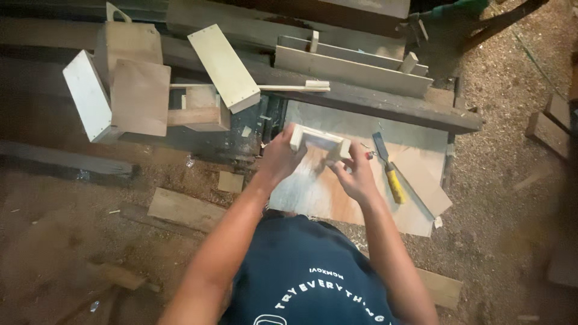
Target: The person assembles small wooden parts on a workbench. They use a hammer to tap pieces together, align boards, and fit components into a wooden frame. The person repeatedly picks up, positions, and adjusts the parts throughout the clip.
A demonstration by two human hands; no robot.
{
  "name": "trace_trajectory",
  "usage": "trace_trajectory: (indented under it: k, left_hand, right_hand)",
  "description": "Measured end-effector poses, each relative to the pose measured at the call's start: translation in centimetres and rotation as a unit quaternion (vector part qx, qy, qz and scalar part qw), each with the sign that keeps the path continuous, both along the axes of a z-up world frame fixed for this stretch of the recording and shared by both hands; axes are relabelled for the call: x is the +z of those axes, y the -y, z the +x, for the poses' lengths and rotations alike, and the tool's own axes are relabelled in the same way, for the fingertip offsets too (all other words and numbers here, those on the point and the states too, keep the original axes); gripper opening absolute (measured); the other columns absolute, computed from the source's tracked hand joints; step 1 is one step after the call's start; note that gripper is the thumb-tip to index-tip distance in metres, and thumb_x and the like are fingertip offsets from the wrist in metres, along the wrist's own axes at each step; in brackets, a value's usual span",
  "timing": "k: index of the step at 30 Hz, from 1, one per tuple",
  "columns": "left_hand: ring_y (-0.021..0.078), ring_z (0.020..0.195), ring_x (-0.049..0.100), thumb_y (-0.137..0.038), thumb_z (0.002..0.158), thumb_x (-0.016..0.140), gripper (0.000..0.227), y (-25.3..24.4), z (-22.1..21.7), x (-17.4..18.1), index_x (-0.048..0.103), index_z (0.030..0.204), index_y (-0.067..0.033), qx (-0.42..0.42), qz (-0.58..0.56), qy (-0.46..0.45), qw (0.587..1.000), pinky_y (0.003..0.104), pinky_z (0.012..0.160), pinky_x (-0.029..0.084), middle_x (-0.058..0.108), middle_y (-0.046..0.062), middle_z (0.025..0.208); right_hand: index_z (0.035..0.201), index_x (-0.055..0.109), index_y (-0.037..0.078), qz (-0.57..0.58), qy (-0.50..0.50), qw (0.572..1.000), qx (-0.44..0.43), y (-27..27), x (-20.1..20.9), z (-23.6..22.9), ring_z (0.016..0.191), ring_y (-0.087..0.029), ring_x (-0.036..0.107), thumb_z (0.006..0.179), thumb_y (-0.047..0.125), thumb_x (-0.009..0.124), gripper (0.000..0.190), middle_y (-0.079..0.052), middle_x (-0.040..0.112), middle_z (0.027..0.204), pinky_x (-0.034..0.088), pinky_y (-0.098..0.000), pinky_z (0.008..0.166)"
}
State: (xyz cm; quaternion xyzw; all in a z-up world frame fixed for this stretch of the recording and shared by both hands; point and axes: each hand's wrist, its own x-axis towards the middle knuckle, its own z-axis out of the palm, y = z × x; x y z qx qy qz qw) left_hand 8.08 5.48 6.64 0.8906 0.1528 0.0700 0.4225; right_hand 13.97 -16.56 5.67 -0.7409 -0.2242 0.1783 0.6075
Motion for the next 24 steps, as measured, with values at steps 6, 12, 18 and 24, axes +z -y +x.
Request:
trace_trajectory:
  k: [6,12,18,24]
  left_hand:
    - [0.0435,0.095,0.069,-0.028,0.092,0.07,0.031,0.2,-0.9,-0.4,0.058,0.119,-0.0157,0.036,-0.036,-0.031,0.998,0.055,0.077,0.054,0.073,0.017,0.104]
    - [0.0349,0.098,0.07,-0.026,0.095,0.069,0.031,-1.2,-2.8,-2.8,0.06,0.117,-0.006,0.107,-0.11,0.064,0.986,0.044,0.083,0.054,0.07,0.018,0.104]
    - [0.0317,0.11,0.07,-0.016,0.098,0.064,0.026,-3.7,-5.2,-7.4,0.068,0.122,-0.0047,0.075,-0.089,0.117,0.986,0.044,0.096,0.054,0.074,0.015,0.115]
    - [0.033,0.111,0.064,-0.014,0.097,0.067,0.035,-3.6,-5.7,-9.3,0.057,0.126,0.0024,0.102,-0.147,0.218,0.959,0.045,0.096,0.051,0.063,0.016,0.119]
  right_hand:
    - [0.137,0.059,0.003,-0.068,-0.019,0.991,0.112,1.0,4.1,1.9,0.124,-0.02,0.063,0.081,-0.005,0.052,0.058,-0.01,0.066,0.131,0.05,-0.0379,0.106]
    - [0.118,0.071,0.001,-0.122,-0.255,0.959,0.03,-3.7,6.0,5.9,0.107,-0.021,0.068,0.098,0.01,0.053,0.029,-0.009,0.071,0.115,0.052,-0.0574,0.07]
    - [0.126,0.064,0.007,0.048,-0.148,0.98,0.123,-10.2,3.0,2.4,0.114,-0.017,0.061,0.103,0.031,0.055,0.035,-0.004,0.068,0.119,0.048,-0.0364,0.102]
    - [0.128,0.07,0.005,-0.11,0.131,0.975,0.139,-8.7,0.6,1.4,0.095,-0.023,0.056,0.098,0.031,0.06,0.041,-0.01,0.066,0.103,0.047,-0.0381,0.088]
